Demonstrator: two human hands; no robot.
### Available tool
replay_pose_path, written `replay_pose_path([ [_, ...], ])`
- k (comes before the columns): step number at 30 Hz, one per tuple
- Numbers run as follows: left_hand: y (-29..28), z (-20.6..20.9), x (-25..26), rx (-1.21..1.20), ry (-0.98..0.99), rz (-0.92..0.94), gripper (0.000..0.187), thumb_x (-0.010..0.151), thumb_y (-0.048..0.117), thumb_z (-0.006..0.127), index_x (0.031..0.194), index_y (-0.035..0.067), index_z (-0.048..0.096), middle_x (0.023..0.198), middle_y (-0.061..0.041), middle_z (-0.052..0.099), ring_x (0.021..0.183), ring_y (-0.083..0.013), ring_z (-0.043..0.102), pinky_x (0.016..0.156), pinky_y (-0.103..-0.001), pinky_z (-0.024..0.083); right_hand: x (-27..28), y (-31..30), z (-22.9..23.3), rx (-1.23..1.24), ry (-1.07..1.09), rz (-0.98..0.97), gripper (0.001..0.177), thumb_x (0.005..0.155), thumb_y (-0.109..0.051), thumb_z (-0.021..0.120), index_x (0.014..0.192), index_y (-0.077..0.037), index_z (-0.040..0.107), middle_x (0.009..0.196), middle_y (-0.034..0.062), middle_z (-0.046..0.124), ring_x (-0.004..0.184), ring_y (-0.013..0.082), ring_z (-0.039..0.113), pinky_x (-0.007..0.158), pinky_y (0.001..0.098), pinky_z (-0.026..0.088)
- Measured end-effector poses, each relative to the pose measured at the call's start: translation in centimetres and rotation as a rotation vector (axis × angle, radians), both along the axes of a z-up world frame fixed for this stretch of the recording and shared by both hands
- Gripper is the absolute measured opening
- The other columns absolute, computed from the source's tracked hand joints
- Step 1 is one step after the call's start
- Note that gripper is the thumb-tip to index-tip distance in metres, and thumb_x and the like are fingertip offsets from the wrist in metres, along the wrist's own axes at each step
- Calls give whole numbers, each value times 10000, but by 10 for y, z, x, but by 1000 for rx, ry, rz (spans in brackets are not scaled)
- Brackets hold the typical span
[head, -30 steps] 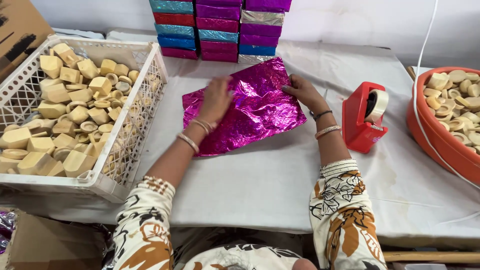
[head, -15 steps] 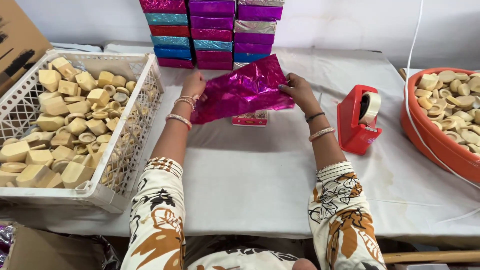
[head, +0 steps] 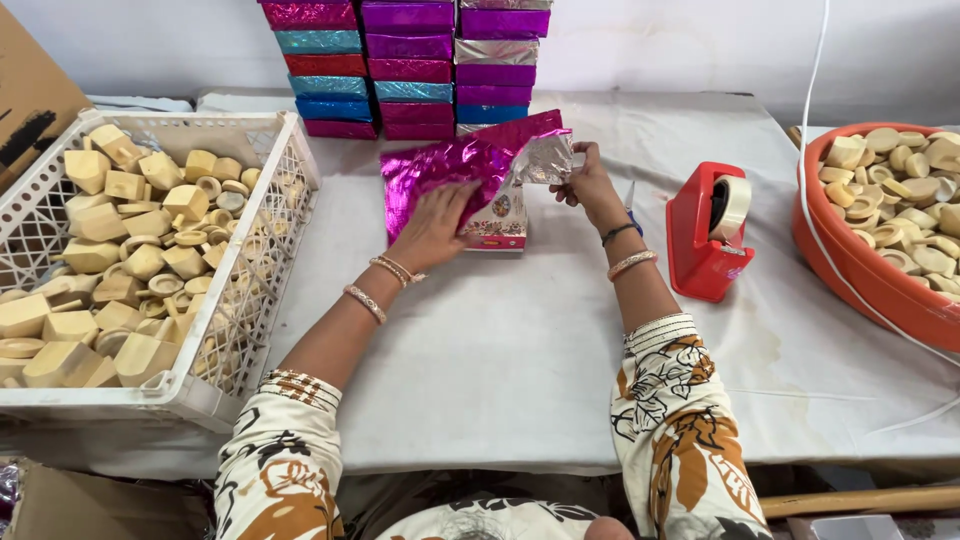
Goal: The person wraps a small rectangular box in shiny pink foil paper. They use scissors to trim the excess paper and a tape dispenser to secure the folds, completing the wrapping process.
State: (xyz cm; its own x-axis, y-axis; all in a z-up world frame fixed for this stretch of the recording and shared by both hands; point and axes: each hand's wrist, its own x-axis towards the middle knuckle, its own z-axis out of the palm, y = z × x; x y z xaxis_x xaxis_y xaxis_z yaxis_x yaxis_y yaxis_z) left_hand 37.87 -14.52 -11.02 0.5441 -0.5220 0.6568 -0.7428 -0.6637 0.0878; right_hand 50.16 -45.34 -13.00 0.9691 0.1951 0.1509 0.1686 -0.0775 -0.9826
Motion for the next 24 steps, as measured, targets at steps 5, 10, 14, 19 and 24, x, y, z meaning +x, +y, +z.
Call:
replay_pose_path([
  [5, 23, -13, 11, 8, 84, 150, 267, 947, 158, 653, 1202, 78, 669, 1086, -122, 697, 1052, -292, 653, 955, -442, 494, -20, -3, 26, 22, -42, -27, 380, 1016, 37, 433, 1343, -147, 374, 782, 92, 695, 573, 112, 610, 449, 237, 384],
  [10, 24, 63, -41, -7, 42, 172, 224, 880, -8, 604, 1065, 62, 709, 906, -129, 693, 879, -335, 674, 797, -462, 514, -35, -11, 54, -12, -108, 76, 309, 1085, -9, 476, 1355, -154, 522, 813, 55, 689, 589, 89, 594, 449, 232, 371],
  [14, 25, 117, -81, 42, 91, 103, 251, 875, -11, 589, 1091, 54, 699, 946, -145, 678, 851, -386, 664, 738, -500, 522, -24, -30, 54, -261, -117, 164, 335, 953, 37, 527, 1245, -116, 585, 834, 59, 726, 608, 106, 616, 472, 260, 439],
  [19, 34, 159, -110, 91, 68, -124, 310, 876, -18, 588, 1157, 60, 694, 960, -144, 704, 851, -364, 680, 718, -459, 530, -50, -38, 80, -507, -21, 507, 159, 961, -47, 605, 1118, -22, 602, 864, 68, 759, 697, 146, 721, 606, 288, 582],
  [24, 34, 172, -117, 45, 558, -218, 325, 968, 10, 593, 1280, 72, 662, 697, -127, 635, 593, -180, 571, 590, -353, 485, -108, -11, 135, -683, -85, 541, 662, 862, -37, 706, 1485, -114, 495, 1083, 138, 667, 952, 177, 647, 714, 334, 566],
])
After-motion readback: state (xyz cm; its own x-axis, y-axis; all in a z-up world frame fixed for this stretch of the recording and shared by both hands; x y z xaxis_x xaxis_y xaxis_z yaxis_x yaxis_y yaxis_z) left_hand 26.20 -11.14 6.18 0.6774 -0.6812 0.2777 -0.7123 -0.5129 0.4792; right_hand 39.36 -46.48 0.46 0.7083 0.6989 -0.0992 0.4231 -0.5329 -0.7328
